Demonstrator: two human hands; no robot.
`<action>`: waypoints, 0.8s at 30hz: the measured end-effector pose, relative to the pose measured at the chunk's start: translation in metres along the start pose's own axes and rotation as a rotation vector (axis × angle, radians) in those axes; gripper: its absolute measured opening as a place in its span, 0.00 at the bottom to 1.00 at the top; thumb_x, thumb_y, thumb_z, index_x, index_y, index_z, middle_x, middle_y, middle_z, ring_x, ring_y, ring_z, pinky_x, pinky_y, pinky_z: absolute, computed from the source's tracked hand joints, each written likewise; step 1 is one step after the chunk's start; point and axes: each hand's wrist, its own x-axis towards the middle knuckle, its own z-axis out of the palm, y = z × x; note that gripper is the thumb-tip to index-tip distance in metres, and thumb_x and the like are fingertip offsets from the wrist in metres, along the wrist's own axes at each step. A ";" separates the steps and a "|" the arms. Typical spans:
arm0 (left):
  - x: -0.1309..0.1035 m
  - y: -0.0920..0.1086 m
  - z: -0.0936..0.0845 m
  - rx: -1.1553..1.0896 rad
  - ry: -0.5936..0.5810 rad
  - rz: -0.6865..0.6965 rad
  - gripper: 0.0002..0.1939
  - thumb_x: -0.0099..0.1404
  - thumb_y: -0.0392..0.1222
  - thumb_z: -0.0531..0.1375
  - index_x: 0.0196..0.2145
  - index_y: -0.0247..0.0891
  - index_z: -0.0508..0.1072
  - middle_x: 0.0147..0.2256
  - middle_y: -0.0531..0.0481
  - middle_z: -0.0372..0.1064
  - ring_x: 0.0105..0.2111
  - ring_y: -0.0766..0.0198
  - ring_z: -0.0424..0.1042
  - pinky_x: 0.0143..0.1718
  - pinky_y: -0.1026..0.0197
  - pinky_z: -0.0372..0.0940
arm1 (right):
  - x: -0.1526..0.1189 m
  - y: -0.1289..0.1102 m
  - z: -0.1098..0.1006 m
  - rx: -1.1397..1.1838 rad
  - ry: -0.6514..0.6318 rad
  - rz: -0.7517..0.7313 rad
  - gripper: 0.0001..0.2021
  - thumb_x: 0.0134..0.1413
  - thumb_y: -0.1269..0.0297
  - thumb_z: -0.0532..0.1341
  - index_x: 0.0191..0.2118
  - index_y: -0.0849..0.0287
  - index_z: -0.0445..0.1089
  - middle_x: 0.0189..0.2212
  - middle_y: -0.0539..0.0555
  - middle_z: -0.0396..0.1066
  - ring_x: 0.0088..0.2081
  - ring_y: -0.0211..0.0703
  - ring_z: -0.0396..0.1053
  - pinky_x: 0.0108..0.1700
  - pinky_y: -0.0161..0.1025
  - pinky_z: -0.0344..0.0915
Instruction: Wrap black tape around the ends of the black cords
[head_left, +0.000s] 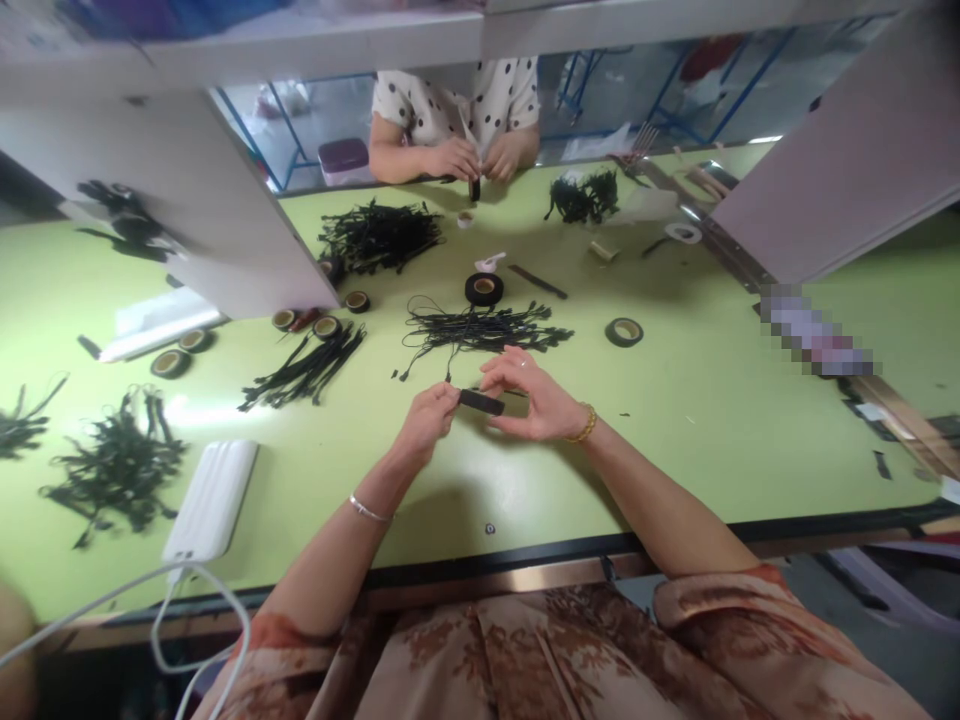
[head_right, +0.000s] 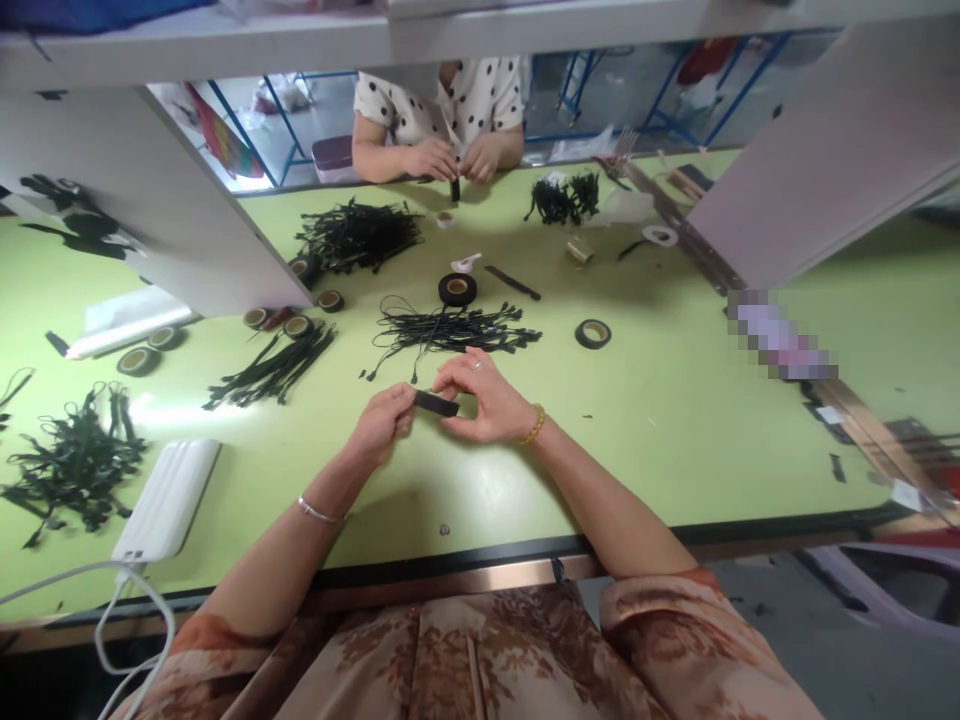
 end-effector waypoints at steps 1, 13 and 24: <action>0.000 -0.001 -0.002 0.068 0.024 0.066 0.14 0.61 0.49 0.58 0.25 0.39 0.59 0.19 0.61 0.47 0.18 0.73 0.43 0.20 0.67 0.41 | 0.000 0.001 0.002 -0.023 0.005 0.003 0.14 0.50 0.55 0.64 0.41 0.54 0.66 0.30 0.50 0.72 0.45 0.50 0.68 0.60 0.56 0.48; 0.005 -0.014 -0.009 0.686 0.114 0.337 0.07 0.68 0.44 0.51 0.37 0.40 0.65 0.21 0.58 0.60 0.23 0.66 0.59 0.29 0.63 0.55 | -0.002 -0.004 0.036 -0.251 0.072 0.234 0.05 0.55 0.62 0.62 0.33 0.57 0.68 0.27 0.52 0.73 0.31 0.44 0.64 0.33 0.39 0.55; 0.016 -0.021 -0.013 0.558 0.257 0.373 0.07 0.62 0.41 0.56 0.27 0.38 0.66 0.25 0.54 0.62 0.27 0.66 0.60 0.31 0.62 0.57 | -0.001 0.001 0.041 -0.191 0.013 0.324 0.07 0.54 0.61 0.62 0.35 0.57 0.65 0.27 0.50 0.71 0.26 0.40 0.63 0.30 0.36 0.53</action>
